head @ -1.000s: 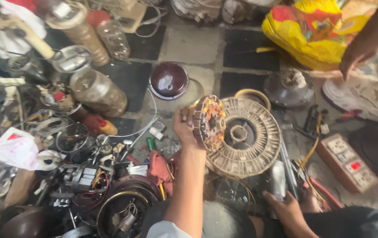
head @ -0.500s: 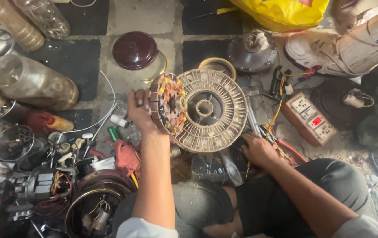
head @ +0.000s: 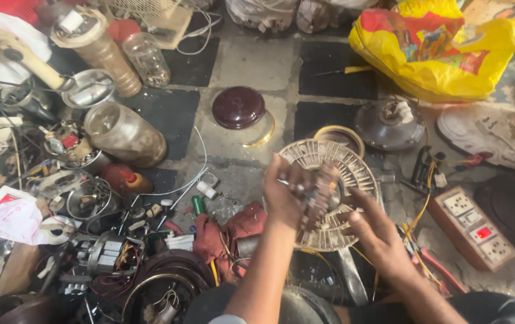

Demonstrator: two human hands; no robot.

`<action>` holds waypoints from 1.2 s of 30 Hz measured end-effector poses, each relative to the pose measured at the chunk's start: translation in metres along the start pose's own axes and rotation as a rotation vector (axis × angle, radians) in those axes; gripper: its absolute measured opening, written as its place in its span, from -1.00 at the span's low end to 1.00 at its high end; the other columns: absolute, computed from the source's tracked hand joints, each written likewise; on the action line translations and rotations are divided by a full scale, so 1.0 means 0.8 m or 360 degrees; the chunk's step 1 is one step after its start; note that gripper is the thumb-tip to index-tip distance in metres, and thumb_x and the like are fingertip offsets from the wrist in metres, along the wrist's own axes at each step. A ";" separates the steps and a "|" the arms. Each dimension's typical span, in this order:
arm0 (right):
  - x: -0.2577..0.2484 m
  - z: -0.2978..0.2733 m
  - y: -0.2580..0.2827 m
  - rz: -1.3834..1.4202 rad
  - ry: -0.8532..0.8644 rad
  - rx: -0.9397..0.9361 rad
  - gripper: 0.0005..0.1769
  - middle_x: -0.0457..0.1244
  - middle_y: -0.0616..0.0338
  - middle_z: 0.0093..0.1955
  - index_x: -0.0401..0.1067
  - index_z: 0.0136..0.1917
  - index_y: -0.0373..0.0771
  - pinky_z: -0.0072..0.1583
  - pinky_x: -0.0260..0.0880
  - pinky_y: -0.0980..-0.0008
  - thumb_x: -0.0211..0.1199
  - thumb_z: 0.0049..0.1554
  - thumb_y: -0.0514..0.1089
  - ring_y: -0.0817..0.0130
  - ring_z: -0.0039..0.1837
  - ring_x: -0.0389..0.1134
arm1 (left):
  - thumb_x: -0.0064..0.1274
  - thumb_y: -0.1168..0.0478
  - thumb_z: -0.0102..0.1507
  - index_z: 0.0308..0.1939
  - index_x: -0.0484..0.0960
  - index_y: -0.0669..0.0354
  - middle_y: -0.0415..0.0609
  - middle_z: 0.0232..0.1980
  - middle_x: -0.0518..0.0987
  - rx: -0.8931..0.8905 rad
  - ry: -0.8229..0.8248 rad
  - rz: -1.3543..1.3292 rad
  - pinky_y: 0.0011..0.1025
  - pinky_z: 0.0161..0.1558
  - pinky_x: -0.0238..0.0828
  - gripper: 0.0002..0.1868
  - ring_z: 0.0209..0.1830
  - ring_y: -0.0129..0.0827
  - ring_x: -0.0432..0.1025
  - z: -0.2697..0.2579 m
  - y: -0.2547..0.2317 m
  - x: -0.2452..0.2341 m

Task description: The person disassembles and reassembles a ceiling fan motor, using a hammer to tap components into place and a screwdriver to secure wires to a capacitor.

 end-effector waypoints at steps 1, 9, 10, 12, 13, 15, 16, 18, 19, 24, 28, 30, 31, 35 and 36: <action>0.007 0.005 0.007 -0.0003 0.0006 -0.0015 -0.44 0.32 0.18 0.29 0.24 0.44 -0.24 0.12 0.44 0.32 0.11 0.21 -0.03 0.36 0.20 0.40 | -0.14 -0.09 0.41 -0.55 0.18 -0.03 -0.15 -0.67 0.14 -0.0071 -0.0004 0.0038 -0.33 -0.45 0.21 -0.51 -0.62 -0.26 0.22 -0.008 0.015 0.003; 0.002 0.032 -0.060 -0.0168 0.0043 0.0622 -0.23 0.44 -0.27 -0.15 0.51 0.14 -0.51 -0.08 0.46 0.29 -0.17 0.44 0.28 0.16 -0.20 0.42 | -0.12 -0.08 0.40 -0.55 0.16 -0.05 -0.15 -0.69 0.11 -0.0156 -0.0183 0.0012 -0.35 -0.50 0.13 -0.52 -0.63 -0.24 0.21 0.010 0.034 -0.041; 0.004 0.030 -0.060 -0.0169 0.0043 0.0622 -0.23 0.44 -0.27 -0.15 0.51 0.14 -0.51 -0.08 0.46 0.29 -0.17 0.44 0.28 0.16 -0.20 0.42 | -0.12 -0.08 0.40 -0.55 0.15 -0.04 -0.14 -0.69 0.11 -0.0155 -0.0156 -0.0046 -0.35 -0.49 0.15 -0.51 -0.62 -0.24 0.21 0.012 0.035 -0.042; 0.020 0.030 -0.013 -0.0210 0.0067 0.0005 -0.45 0.33 0.13 -0.19 0.38 0.24 -0.27 -0.18 0.40 0.39 0.01 0.25 0.20 0.42 -0.21 0.35 | -0.13 -0.07 0.41 -0.56 0.14 -0.03 -0.13 -0.69 0.11 -0.0148 -0.0127 -0.0104 -0.34 -0.47 0.16 -0.50 -0.62 -0.24 0.20 0.015 0.033 -0.042; 0.026 0.032 -0.013 -0.0208 0.0073 0.0002 -0.45 0.33 0.13 -0.19 0.38 0.24 -0.27 -0.18 0.40 0.39 0.01 0.25 0.20 0.42 -0.21 0.35 | -0.13 -0.07 0.40 -0.56 0.14 -0.02 -0.12 -0.70 0.11 -0.0154 -0.0129 -0.0113 -0.34 -0.46 0.17 -0.51 -0.61 -0.23 0.21 0.016 0.033 -0.041; 0.022 0.031 -0.033 -0.0294 0.0038 0.0163 -0.45 0.32 0.09 -0.33 0.42 -0.08 -0.38 -0.17 0.40 0.35 0.01 0.32 0.19 0.33 -0.27 0.36 | -0.13 -0.07 0.39 -0.56 0.14 -0.02 -0.12 -0.70 0.11 -0.0169 -0.0145 -0.0136 -0.33 -0.46 0.18 -0.51 -0.61 -0.23 0.21 0.009 0.042 -0.041; 0.024 0.035 -0.041 -0.0291 0.0040 0.0160 -0.45 0.32 0.09 -0.33 0.42 -0.08 -0.38 -0.17 0.40 0.35 0.01 0.32 0.19 0.33 -0.27 0.36 | -0.12 -0.07 0.39 -0.53 0.16 -0.01 -0.12 -0.68 0.11 -0.0164 -0.0230 -0.0089 -0.32 -0.45 0.19 -0.53 -0.61 -0.23 0.21 0.006 0.042 -0.047; 0.022 0.033 -0.106 0.0393 -0.0108 0.0760 -0.37 0.22 0.08 -0.30 0.40 -0.05 -0.41 -0.25 0.28 0.25 -0.05 0.40 0.24 0.26 -0.32 0.26 | -0.12 -0.07 0.39 -0.50 0.18 -0.01 -0.11 -0.66 0.12 -0.0156 -0.0319 -0.0040 -0.31 -0.44 0.20 -0.55 -0.61 -0.24 0.20 0.000 0.044 -0.051; 0.021 0.036 -0.117 0.0394 -0.0106 0.0763 -0.37 0.22 0.08 -0.30 0.40 -0.05 -0.41 -0.25 0.28 0.25 -0.05 0.40 0.24 0.26 -0.32 0.26 | -0.06 -0.08 0.41 -0.45 0.26 -0.02 -0.13 -0.63 0.18 -0.0150 -0.0321 -0.0047 -0.28 -0.39 0.27 -0.58 -0.56 -0.24 0.26 -0.004 0.048 -0.050; 0.014 0.053 -0.168 0.0976 -0.0107 0.0981 -0.60 0.37 -0.03 -0.16 0.36 0.01 -0.30 -0.24 0.26 0.28 -0.23 0.12 -0.08 0.18 -0.22 0.37 | 0.05 0.05 0.34 -0.03 0.56 0.01 -0.17 -0.08 0.58 -0.0130 -0.0075 0.0493 -0.30 0.05 0.39 -0.80 -0.01 -0.35 0.45 0.009 0.040 -0.033; -0.032 0.069 -0.207 0.0928 -0.0173 0.0881 -0.49 0.38 0.15 -0.08 0.41 0.11 -0.10 -0.30 0.14 0.34 -0.17 0.32 0.27 0.31 -0.26 0.25 | -0.18 -0.23 0.37 -0.01 0.55 0.24 0.04 0.04 0.66 0.0178 -0.0051 0.0946 -0.27 0.10 0.39 -0.42 0.00 -0.27 0.51 0.080 -0.053 -0.080; -0.038 0.087 -0.210 0.0960 0.0012 0.0581 -0.52 0.32 0.15 -0.12 0.33 0.13 -0.14 -0.30 0.20 0.33 -0.13 0.45 0.28 0.32 -0.23 0.27 | 0.07 -0.03 0.30 0.13 0.58 0.21 0.07 0.06 0.65 0.0643 -0.0449 0.1874 -0.27 0.15 0.41 -0.55 0.08 -0.28 0.52 0.123 -0.122 -0.124; -0.042 0.089 -0.221 0.0964 0.0023 0.0583 -0.52 0.32 0.15 -0.12 0.33 0.13 -0.14 -0.30 0.20 0.33 -0.13 0.45 0.28 0.32 -0.23 0.27 | 0.15 0.06 0.25 0.11 0.60 0.21 0.09 0.06 0.68 0.0842 -0.0461 0.2197 -0.23 0.16 0.47 -0.58 0.09 -0.22 0.56 0.151 -0.134 -0.130; -0.062 0.083 -0.273 0.0777 -0.0056 0.0707 -0.41 0.34 -0.02 -0.12 0.33 0.15 -0.36 -0.21 0.36 0.19 -0.14 0.36 0.23 0.17 -0.19 0.36 | 0.18 0.20 0.20 0.17 0.58 0.13 0.10 0.20 0.57 0.0843 -0.0178 0.3368 -0.09 0.15 0.42 -0.56 0.20 0.01 0.43 0.239 -0.106 -0.171; -0.063 0.083 -0.275 0.0788 0.0029 0.0651 -0.33 0.34 -0.12 -0.13 0.29 0.10 -0.56 -0.16 0.44 0.14 -0.11 0.41 0.22 0.11 -0.17 0.41 | 0.18 0.23 0.15 0.19 0.54 0.15 0.12 0.25 0.51 0.0757 -0.0039 0.3736 -0.01 0.09 0.36 -0.50 0.23 0.09 0.35 0.257 -0.083 -0.178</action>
Point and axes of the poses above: each hand's wrist, its own z-axis towards the middle knuckle, its own x-axis out of the palm, y = z × x, the point moved 10 cm from there along z, towards the middle knuckle
